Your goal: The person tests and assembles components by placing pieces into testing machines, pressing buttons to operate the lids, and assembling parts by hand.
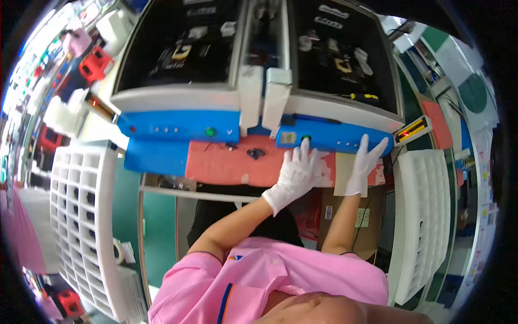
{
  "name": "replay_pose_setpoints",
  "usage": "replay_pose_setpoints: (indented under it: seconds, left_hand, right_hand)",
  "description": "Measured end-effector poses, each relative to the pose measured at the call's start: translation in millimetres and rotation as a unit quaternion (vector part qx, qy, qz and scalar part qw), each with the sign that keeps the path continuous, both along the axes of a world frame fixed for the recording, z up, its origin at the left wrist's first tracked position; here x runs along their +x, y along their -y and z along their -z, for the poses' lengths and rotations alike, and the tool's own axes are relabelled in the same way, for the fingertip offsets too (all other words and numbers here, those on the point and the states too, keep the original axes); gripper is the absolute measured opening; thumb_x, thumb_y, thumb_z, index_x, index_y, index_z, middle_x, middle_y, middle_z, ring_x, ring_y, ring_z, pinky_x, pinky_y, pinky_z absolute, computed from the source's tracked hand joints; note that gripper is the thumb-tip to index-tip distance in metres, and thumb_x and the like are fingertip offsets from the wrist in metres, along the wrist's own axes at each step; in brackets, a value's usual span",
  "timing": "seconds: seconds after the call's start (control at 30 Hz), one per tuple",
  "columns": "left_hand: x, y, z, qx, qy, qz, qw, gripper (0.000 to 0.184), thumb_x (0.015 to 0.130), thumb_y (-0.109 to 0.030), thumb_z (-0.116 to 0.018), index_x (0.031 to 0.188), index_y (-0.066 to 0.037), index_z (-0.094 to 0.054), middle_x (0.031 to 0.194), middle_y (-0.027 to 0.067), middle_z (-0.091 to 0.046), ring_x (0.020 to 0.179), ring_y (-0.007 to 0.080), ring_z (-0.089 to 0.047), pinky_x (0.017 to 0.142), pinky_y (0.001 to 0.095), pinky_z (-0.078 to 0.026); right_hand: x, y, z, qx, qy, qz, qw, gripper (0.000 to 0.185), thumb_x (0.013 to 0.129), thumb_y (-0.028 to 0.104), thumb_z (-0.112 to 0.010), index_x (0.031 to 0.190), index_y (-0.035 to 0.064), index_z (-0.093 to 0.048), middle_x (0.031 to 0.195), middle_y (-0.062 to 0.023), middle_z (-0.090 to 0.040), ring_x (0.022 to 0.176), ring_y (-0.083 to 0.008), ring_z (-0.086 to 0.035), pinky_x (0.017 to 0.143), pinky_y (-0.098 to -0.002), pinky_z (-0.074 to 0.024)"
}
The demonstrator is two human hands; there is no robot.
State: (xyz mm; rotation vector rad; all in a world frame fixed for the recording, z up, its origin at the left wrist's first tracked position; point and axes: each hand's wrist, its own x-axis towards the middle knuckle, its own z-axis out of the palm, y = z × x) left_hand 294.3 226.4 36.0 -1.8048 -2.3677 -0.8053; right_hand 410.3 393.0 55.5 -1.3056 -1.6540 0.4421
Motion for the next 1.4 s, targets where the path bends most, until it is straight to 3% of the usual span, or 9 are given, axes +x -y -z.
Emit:
replay_pose_setpoints:
  seconds: [0.27, 0.33, 0.47, 0.67, 0.9, 1.0, 1.17, 1.23, 1.4]
  left_hand:
    - [-49, 34, 15, 0.194, 0.065, 0.11, 0.973, 0.047, 0.076, -0.022, -0.062, 0.118, -0.005, -0.049, 0.111, 0.0156, -0.055, 0.092, 0.0286, -0.056, 0.077, 0.039, -0.046]
    - [-63, 61, 17, 0.195, 0.081, 0.074, 0.975, 0.045, 0.077, -0.018, -0.061, 0.118, -0.005, -0.049, 0.107, 0.014, -0.057, 0.087, 0.0263, -0.058, 0.075, 0.0366, -0.047]
    - [-76, 108, 25, 0.203, 0.184, -0.028, 0.961, 0.04, 0.079, -0.007, -0.06, 0.118, -0.004, -0.049, 0.097, 0.0101, -0.06, 0.076, 0.0196, -0.06, 0.069, 0.03, -0.05]
    - [-83, 138, 43, 0.264, 0.475, -0.063, 0.837, 0.041, 0.082, 0.0, -0.056, 0.122, -0.004, -0.048, 0.089, 0.0052, -0.058, 0.072, 0.0103, -0.057, 0.069, 0.0244, -0.049]
    - [-90, 134, 36, 0.216, 0.48, -0.039, 0.85, 0.04, 0.086, -0.005, -0.055, 0.125, -0.003, -0.045, 0.094, 0.0068, -0.058, 0.079, 0.0106, -0.056, 0.073, 0.0255, -0.048]
    - [-95, 134, 18, 0.231, 0.634, -0.047, 0.737, 0.035, 0.09, -0.013, -0.051, 0.122, 0.0, -0.047, 0.098, 0.0066, -0.058, 0.087, 0.0102, -0.055, 0.077, 0.0253, -0.046]
    - [-119, 133, 6, 0.369, 0.594, -0.071, 0.712, 0.035, 0.094, -0.019, -0.046, 0.123, 0.001, -0.048, 0.103, 0.0072, -0.057, 0.087, 0.0118, -0.054, 0.082, 0.0249, -0.043]
    - [-145, 143, -1, 0.473, 0.599, -0.086, 0.64, 0.032, 0.094, -0.014, -0.042, 0.121, 0.003, -0.049, 0.102, 0.0078, -0.058, 0.086, 0.0121, -0.054, 0.081, 0.0234, -0.043]
    - [-228, 164, -68, 0.554, 0.496, -0.093, 0.662, 0.032, 0.09, -0.011, -0.041, 0.117, 0.003, -0.05, 0.079, 0.0054, -0.057, 0.065, 0.0103, -0.049, 0.06, 0.0226, -0.042]
  right_hand:
    - [0, 31, 6, -0.007, -0.082, -0.062, 0.995, 0.052, 0.085, 0.017, -0.059, 0.13, -0.0004, -0.038, 0.135, -0.0177, -0.037, 0.123, -0.0272, -0.039, 0.101, -0.0366, -0.0324]
    - [-24, 65, 22, -0.037, -0.215, -0.266, 0.939, 0.037, 0.085, 0.006, -0.056, 0.121, 0.0004, -0.049, 0.121, -0.0129, -0.052, 0.113, -0.023, -0.049, 0.095, -0.0347, -0.0383]
    - [-84, 133, 15, 0.131, 0.111, -0.492, 0.854, 0.036, 0.08, -0.001, -0.056, 0.116, 0.0056, -0.055, 0.115, -0.0109, -0.056, 0.103, -0.0277, -0.054, 0.09, -0.0345, -0.0423]
    - [-127, 157, 45, 0.154, 0.18, -0.444, 0.864, 0.031, 0.076, -0.004, -0.057, 0.106, 0.005, -0.06, 0.109, -0.0124, -0.058, 0.1, -0.0305, -0.054, 0.089, -0.0361, -0.0424]
    - [-127, 160, 37, 0.133, 0.097, -0.364, 0.917, 0.028, 0.073, -0.001, -0.061, 0.101, 0.0051, -0.059, 0.096, -0.012, -0.059, 0.091, -0.0297, -0.055, 0.08, -0.0385, -0.0446]
    - [-134, 180, 7, 0.11, 0.045, -0.387, 0.914, 0.028, 0.073, 0.002, -0.062, 0.101, 0.0057, -0.058, 0.094, -0.0116, -0.059, 0.09, -0.0296, -0.056, 0.078, -0.0384, -0.0453]
    - [-175, 219, -28, 0.149, 0.067, -0.494, 0.854, 0.028, 0.075, 0.006, -0.062, 0.103, 0.0067, -0.057, 0.091, -0.0099, -0.059, 0.089, -0.0273, -0.056, 0.074, -0.0381, -0.0465]
    - [-203, 220, -42, 0.206, 0.072, -0.562, 0.798, 0.03, 0.076, 0.01, -0.062, 0.105, 0.0077, -0.056, 0.091, -0.009, -0.059, 0.089, -0.0273, -0.057, 0.073, -0.0384, -0.0469]
    - [-316, 211, -103, 0.248, -0.054, -0.597, 0.761, 0.027, 0.077, 0.008, -0.061, 0.104, 0.0056, -0.062, 0.099, -0.0135, -0.062, 0.089, -0.0272, -0.06, 0.078, -0.0328, -0.0476]
